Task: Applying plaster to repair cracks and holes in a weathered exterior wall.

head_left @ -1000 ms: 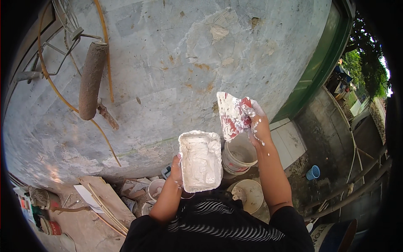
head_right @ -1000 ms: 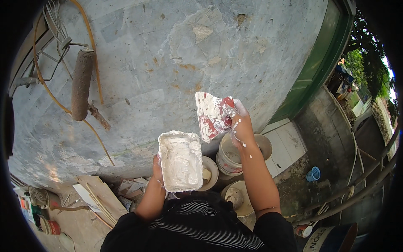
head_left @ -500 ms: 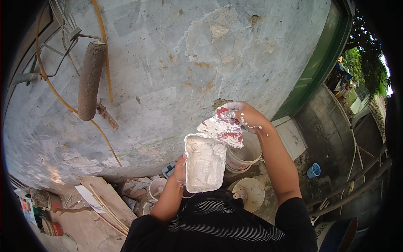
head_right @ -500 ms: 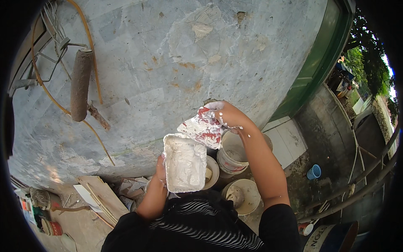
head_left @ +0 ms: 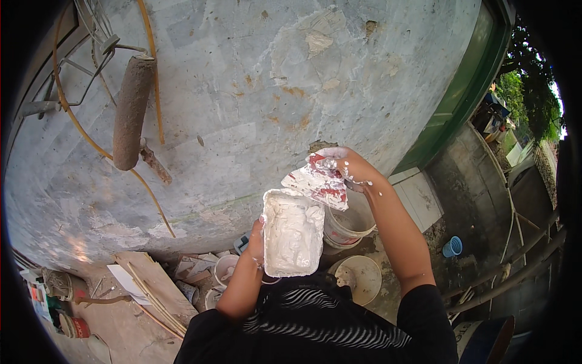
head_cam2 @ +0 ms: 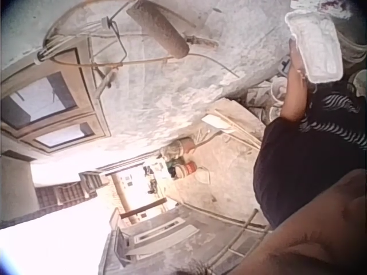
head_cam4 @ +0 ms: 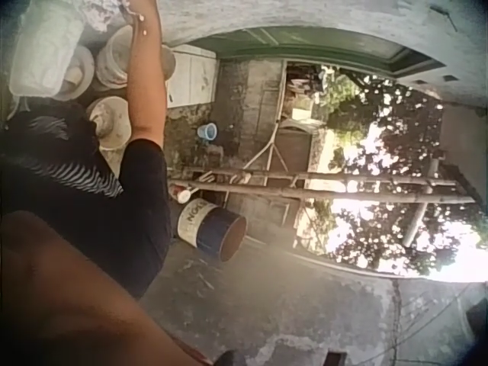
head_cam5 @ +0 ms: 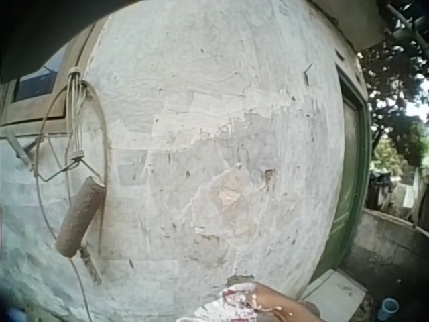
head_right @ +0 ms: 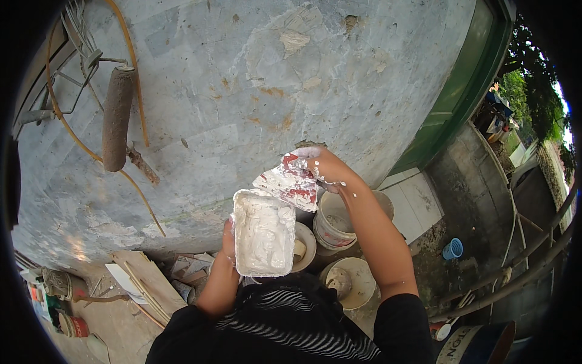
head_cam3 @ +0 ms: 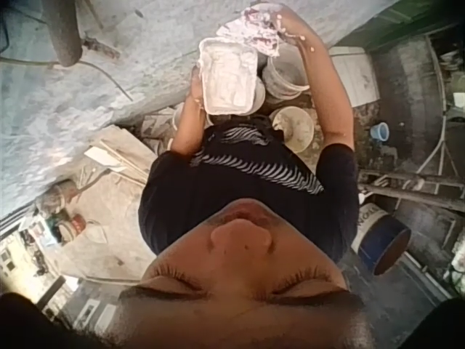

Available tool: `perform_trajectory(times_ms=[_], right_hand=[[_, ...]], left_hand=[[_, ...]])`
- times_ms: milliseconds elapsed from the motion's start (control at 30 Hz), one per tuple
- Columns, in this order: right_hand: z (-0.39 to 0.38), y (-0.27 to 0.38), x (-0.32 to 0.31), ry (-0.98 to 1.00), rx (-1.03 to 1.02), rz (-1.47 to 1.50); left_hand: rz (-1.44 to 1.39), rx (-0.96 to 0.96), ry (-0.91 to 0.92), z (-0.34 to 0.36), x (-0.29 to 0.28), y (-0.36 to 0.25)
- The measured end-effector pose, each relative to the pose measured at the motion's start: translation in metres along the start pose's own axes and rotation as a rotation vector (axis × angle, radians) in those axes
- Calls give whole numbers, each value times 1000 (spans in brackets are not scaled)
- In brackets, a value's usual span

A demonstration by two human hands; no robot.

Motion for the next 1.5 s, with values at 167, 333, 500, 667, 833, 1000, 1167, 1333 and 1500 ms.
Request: perform_trajectory(times_ms=[167, 333, 500, 667, 833, 1000, 1167, 1333, 1500], right_hand=[[1, -5, -2, -21, -18, 23], [-1, -6, -3, -11, -27, 36], [-4, -4, -2, -15, -28, 36], [-2, -7, -6, 19, -43, -14], [-8, 0, -6, 16, -53, -83], [-25, 26, 1, -56, -211, -252], [-56, 57, 15, -102, -341, -670], [-81, 88, 17, -278, -478, -802], [-86, 87, 19, -306, -435, -965]], left_hand=[[7, 8, 23, 0, 3, 0], [2, -6, 34, -2, 2, 2], [22, -26, -69, -4, 0, 5], [55, -62, -53, -1, -2, 12], [-9, -46, 22, 0, 1, 13], [-36, -9, 3, 5, 12, 11], [-70, -4, 11, 11, 14, 11], [-97, 20, 3, 15, 21, 9], [-61, 24, -8, 13, 17, 11]])
Point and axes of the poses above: each hand's wrist, its own z-axis towards the middle knuckle, its own x-axis out of the palm, y = z × x, the point moved 8 cm from there along z, towards the middle knuckle, and after that the axes turned 8 degrees about y, right-handed, at the moved point
